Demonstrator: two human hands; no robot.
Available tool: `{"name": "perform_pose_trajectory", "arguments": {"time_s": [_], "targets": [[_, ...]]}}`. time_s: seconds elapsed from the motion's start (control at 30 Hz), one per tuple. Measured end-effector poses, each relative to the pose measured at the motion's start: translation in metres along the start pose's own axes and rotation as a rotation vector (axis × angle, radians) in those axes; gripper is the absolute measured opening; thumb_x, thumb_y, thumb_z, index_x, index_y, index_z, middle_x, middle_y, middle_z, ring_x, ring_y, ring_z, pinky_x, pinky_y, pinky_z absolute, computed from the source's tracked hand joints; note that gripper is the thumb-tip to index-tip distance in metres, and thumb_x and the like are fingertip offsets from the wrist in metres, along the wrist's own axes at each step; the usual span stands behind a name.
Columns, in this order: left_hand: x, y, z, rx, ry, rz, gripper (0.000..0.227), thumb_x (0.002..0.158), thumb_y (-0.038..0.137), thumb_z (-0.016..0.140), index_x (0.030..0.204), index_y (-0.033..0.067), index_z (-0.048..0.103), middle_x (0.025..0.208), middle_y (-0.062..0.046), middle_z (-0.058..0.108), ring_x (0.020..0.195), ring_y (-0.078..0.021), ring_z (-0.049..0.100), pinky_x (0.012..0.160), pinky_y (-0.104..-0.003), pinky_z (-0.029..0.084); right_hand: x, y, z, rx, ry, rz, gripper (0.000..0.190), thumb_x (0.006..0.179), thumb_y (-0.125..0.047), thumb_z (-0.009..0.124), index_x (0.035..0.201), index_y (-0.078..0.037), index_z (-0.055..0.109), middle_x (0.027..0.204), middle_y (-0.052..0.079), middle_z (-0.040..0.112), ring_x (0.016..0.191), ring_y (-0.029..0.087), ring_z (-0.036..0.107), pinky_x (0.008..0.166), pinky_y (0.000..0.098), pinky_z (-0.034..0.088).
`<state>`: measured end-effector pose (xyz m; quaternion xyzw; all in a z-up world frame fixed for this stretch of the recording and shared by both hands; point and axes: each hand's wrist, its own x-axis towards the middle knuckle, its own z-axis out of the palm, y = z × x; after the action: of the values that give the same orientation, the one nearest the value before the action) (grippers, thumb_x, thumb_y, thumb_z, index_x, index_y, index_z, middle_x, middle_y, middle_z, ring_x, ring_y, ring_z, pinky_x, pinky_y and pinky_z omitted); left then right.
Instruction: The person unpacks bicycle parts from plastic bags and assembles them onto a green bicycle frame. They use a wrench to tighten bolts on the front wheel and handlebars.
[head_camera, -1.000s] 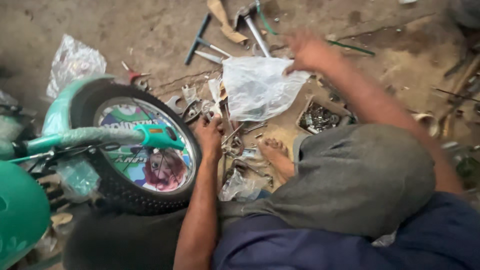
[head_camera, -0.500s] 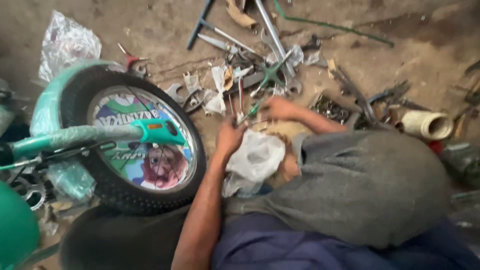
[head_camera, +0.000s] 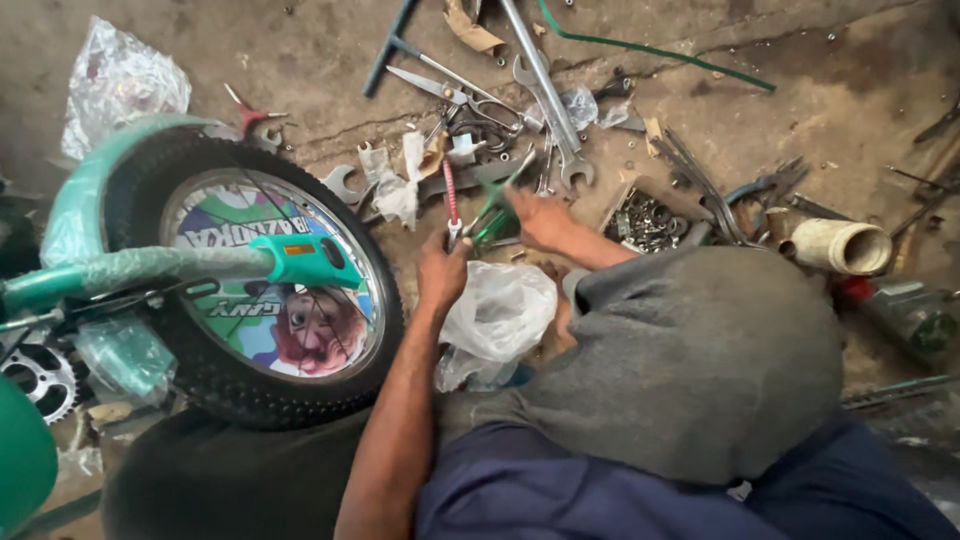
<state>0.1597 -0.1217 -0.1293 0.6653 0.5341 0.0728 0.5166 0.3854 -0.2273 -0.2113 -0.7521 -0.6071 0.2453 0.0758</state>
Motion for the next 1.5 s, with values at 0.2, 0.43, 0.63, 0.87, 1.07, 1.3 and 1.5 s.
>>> {"name": "perform_pose_trajectory", "arguments": {"time_s": [0.2, 0.43, 0.63, 0.87, 1.07, 1.3, 1.5], "targets": [[0.003, 0.007, -0.005, -0.033, 0.061, 0.015, 0.035, 0.086, 0.028, 0.071, 0.108, 0.0013, 0.071, 0.087, -0.018, 0.072, 0.079, -0.0316, 0.069, 0.075, -0.043, 0.052, -0.005, 0.012, -0.009, -0.068, -0.409, 0.036, 0.034, 0.076, -0.02, 0.065, 0.108, -0.01, 0.075, 0.099, 0.019, 0.072, 0.094, 0.04, 0.071, 0.079, 0.0502, 0.057], [0.011, -0.008, -0.01, -0.267, 0.18, -0.033, 0.021, 0.09, 0.014, 0.067, 0.101, -0.003, 0.071, 0.084, -0.013, 0.071, 0.076, -0.0203, 0.065, 0.071, -0.037, 0.052, 0.045, 0.045, -0.072, -0.006, 0.444, -0.134, 0.048, 0.078, -0.01, 0.071, 0.125, -0.003, 0.065, 0.12, 0.022, 0.066, 0.112, 0.043, 0.063, 0.097, 0.0505, 0.052], [0.01, -0.002, -0.02, -0.378, 0.223, -0.14, 0.021, 0.089, 0.011, 0.068, 0.104, -0.0021, 0.07, 0.087, -0.009, 0.07, 0.076, -0.0165, 0.064, 0.068, -0.033, 0.053, 0.094, 0.075, -0.05, 0.066, 0.212, -0.029, 0.055, 0.084, -0.018, 0.071, 0.133, 0.0, 0.056, 0.127, 0.025, 0.061, 0.117, 0.047, 0.057, 0.101, 0.0541, 0.047], [0.009, -0.004, -0.015, -0.371, 0.185, -0.225, 0.023, 0.088, 0.015, 0.071, 0.104, -0.0004, 0.071, 0.085, -0.007, 0.072, 0.072, -0.0145, 0.065, 0.067, -0.031, 0.054, 0.065, 0.088, 0.023, -0.021, 0.187, 0.173, 0.019, 0.086, -0.015, 0.065, 0.103, -0.009, 0.069, 0.11, 0.018, 0.067, 0.103, 0.042, 0.065, 0.09, 0.0518, 0.054], [0.017, -0.016, -0.002, -0.517, 0.15, -0.154, 0.025, 0.087, 0.016, 0.07, 0.105, -0.001, 0.07, 0.081, -0.005, 0.068, 0.066, -0.0126, 0.06, 0.061, -0.031, 0.051, 0.042, 0.059, -0.002, -0.039, 0.428, 0.075, 0.027, 0.075, -0.01, 0.074, 0.102, -0.006, 0.068, 0.102, 0.017, 0.066, 0.094, 0.038, 0.065, 0.081, 0.0516, 0.052], [0.01, -0.009, 0.005, -0.549, -0.073, -0.259, 0.027, 0.086, 0.011, 0.071, 0.109, -0.0027, 0.068, 0.078, -0.007, 0.065, 0.059, -0.0144, 0.058, 0.052, -0.031, 0.046, 0.067, 0.095, -0.049, 0.036, 0.61, 0.166, 0.041, 0.076, -0.01, 0.077, 0.114, -0.002, 0.064, 0.108, 0.023, 0.066, 0.103, 0.044, 0.062, 0.089, 0.0511, 0.051], [0.007, -0.007, -0.003, -0.862, -0.04, -0.243, 0.037, 0.088, 0.011, 0.069, 0.123, 0.0018, 0.063, 0.083, -0.004, 0.065, 0.061, -0.0118, 0.059, 0.054, -0.029, 0.051, 0.099, 0.114, -0.048, 0.101, 0.173, 0.485, 0.036, 0.077, -0.022, 0.077, 0.106, -0.003, 0.069, 0.102, 0.025, 0.071, 0.097, 0.046, 0.067, 0.086, 0.0546, 0.053]]}}
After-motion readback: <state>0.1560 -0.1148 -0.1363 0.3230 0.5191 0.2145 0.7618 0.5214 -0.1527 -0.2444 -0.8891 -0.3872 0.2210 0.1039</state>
